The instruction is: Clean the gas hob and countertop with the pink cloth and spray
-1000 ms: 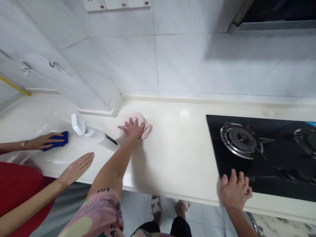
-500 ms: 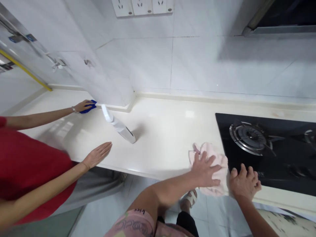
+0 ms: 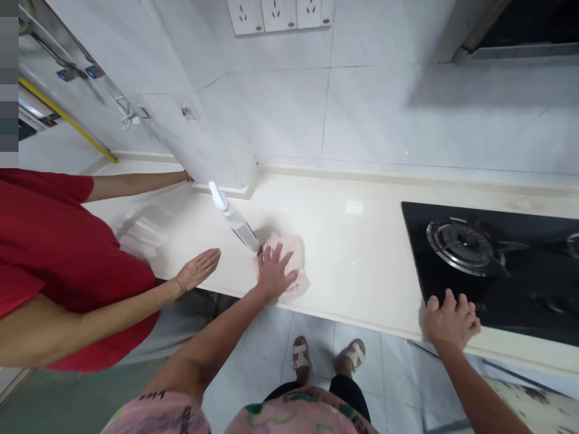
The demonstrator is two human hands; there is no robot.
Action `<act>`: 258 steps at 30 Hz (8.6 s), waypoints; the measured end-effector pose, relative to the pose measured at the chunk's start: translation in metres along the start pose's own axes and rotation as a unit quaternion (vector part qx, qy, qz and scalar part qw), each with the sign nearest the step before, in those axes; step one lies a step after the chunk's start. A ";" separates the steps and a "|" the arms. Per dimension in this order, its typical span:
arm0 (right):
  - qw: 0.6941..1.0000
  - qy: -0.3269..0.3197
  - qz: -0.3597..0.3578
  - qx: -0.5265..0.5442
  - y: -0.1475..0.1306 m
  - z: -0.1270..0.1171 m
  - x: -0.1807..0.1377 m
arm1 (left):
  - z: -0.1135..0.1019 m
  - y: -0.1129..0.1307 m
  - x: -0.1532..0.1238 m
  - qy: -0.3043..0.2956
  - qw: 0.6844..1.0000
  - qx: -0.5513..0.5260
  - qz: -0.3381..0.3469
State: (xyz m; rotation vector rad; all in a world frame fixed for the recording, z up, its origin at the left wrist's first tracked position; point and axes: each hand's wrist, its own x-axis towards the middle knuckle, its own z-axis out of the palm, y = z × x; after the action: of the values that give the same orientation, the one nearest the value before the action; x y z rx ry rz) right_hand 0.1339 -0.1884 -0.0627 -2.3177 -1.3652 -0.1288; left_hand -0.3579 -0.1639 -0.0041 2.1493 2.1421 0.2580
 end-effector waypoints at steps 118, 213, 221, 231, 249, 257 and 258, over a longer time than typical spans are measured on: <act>0.999 0.015 -0.013 -0.049 -0.019 0.004 0.001 | 0.074 0.318 0.113 -0.134 0.942 -0.142 0.273; 0.896 -0.266 -0.311 0.173 -0.050 -0.066 -0.064 | 0.056 0.248 -0.036 -0.169 0.913 -0.113 0.354; 0.860 -0.340 -0.379 0.036 -0.080 -0.050 -0.050 | 0.023 0.111 -0.014 0.033 0.994 -0.080 0.068; 0.939 -0.216 -0.258 -0.073 0.178 -0.081 0.035 | 0.034 0.118 -0.011 0.055 0.998 0.014 0.027; 0.893 -0.311 -0.308 0.101 -0.015 -0.086 -0.036 | 0.032 0.117 -0.011 0.041 0.999 -0.004 0.007; 0.936 -0.142 -0.240 0.215 0.070 -0.105 0.058 | 0.038 0.110 -0.010 0.056 0.998 0.006 0.021; 0.953 -0.130 -0.204 0.182 0.087 -0.103 0.075 | 0.039 0.109 -0.010 0.058 0.998 0.006 0.020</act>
State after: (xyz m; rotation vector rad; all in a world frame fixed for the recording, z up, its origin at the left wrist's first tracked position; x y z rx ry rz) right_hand 0.2605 -0.2071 0.0232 -1.7723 -1.8122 0.2908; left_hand -0.2433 -0.1730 -0.0225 2.2393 2.1664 0.3836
